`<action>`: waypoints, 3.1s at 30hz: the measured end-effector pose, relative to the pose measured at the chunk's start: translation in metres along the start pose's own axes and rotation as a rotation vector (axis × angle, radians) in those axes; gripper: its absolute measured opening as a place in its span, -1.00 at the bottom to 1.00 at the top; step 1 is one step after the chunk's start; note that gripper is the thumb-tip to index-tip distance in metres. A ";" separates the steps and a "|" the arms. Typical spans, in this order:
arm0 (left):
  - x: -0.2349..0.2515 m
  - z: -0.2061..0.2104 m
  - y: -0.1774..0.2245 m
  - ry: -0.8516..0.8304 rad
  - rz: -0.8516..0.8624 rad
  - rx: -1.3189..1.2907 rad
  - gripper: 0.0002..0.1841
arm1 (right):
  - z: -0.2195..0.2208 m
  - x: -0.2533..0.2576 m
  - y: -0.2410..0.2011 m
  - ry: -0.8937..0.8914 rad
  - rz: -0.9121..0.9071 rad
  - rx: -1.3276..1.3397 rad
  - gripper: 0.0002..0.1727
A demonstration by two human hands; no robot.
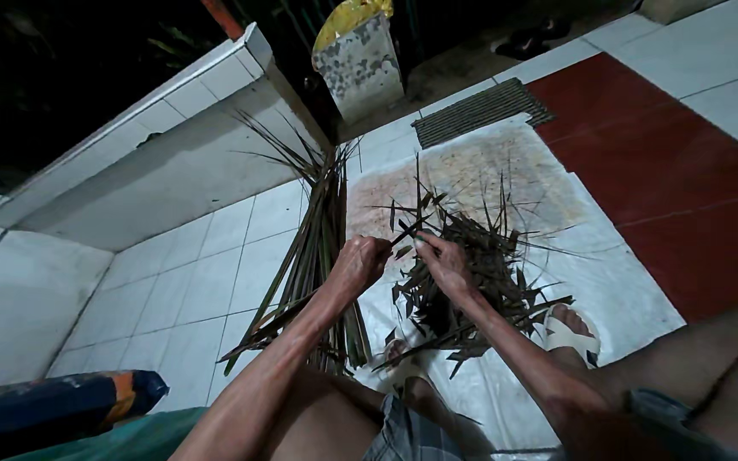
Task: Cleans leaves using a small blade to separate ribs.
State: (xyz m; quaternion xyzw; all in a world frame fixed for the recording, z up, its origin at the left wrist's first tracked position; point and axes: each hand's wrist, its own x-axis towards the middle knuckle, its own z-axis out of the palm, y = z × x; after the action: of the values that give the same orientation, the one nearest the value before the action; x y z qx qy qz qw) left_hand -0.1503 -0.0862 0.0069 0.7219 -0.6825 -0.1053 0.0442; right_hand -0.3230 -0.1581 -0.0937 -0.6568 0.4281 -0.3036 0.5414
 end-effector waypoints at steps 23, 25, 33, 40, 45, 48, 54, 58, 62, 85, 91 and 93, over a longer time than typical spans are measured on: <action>0.001 -0.004 -0.009 -0.118 -0.170 -0.376 -0.72 | -0.022 0.011 0.033 0.059 -0.077 0.093 -0.59; 0.002 -0.005 -0.008 -0.136 -0.192 -0.414 -0.71 | -0.013 0.004 0.029 -0.023 -0.108 0.127 -0.59; -0.002 -0.009 -0.006 -0.172 -0.279 -0.539 -0.71 | 0.001 0.003 0.032 -0.026 -0.140 0.098 -0.61; -0.005 -0.012 -0.010 -0.192 -0.273 -0.602 -0.71 | -0.007 0.018 0.035 0.010 -0.146 0.092 -0.61; -0.008 -0.011 -0.011 -0.215 -0.280 -0.577 -0.72 | -0.019 0.049 0.056 0.027 0.025 0.147 -0.55; -0.009 -0.011 -0.013 -0.150 -0.239 -0.436 -0.74 | -0.032 0.071 0.069 0.134 0.080 0.174 -0.56; -0.002 -0.003 -0.014 -0.076 -0.157 -0.003 -0.77 | -0.034 0.029 0.035 0.000 0.014 0.145 -0.56; 0.002 -0.006 -0.002 -0.091 -0.136 0.134 -0.75 | -0.016 0.021 0.020 -0.170 -0.031 0.090 -0.58; -0.001 -0.007 0.005 -0.058 -0.110 0.195 -0.75 | -0.010 0.021 0.018 -0.199 -0.058 0.035 -0.57; -0.004 -0.007 -0.003 0.000 -0.061 0.055 -0.75 | -0.056 0.043 0.059 0.147 0.158 0.147 -0.53; 0.003 -0.010 -0.003 -0.051 -0.139 -0.235 -0.78 | -0.031 0.015 0.031 -0.024 0.047 0.449 -0.53; 0.005 -0.009 -0.001 -0.084 -0.138 -0.291 -0.76 | -0.018 0.011 0.023 -0.148 0.050 0.611 -0.52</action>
State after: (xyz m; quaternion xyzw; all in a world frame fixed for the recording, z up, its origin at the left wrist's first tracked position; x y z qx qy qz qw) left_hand -0.1477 -0.0916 0.0148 0.7480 -0.6102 -0.2359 0.1121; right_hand -0.3392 -0.1771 -0.1127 -0.4736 0.2923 -0.3561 0.7507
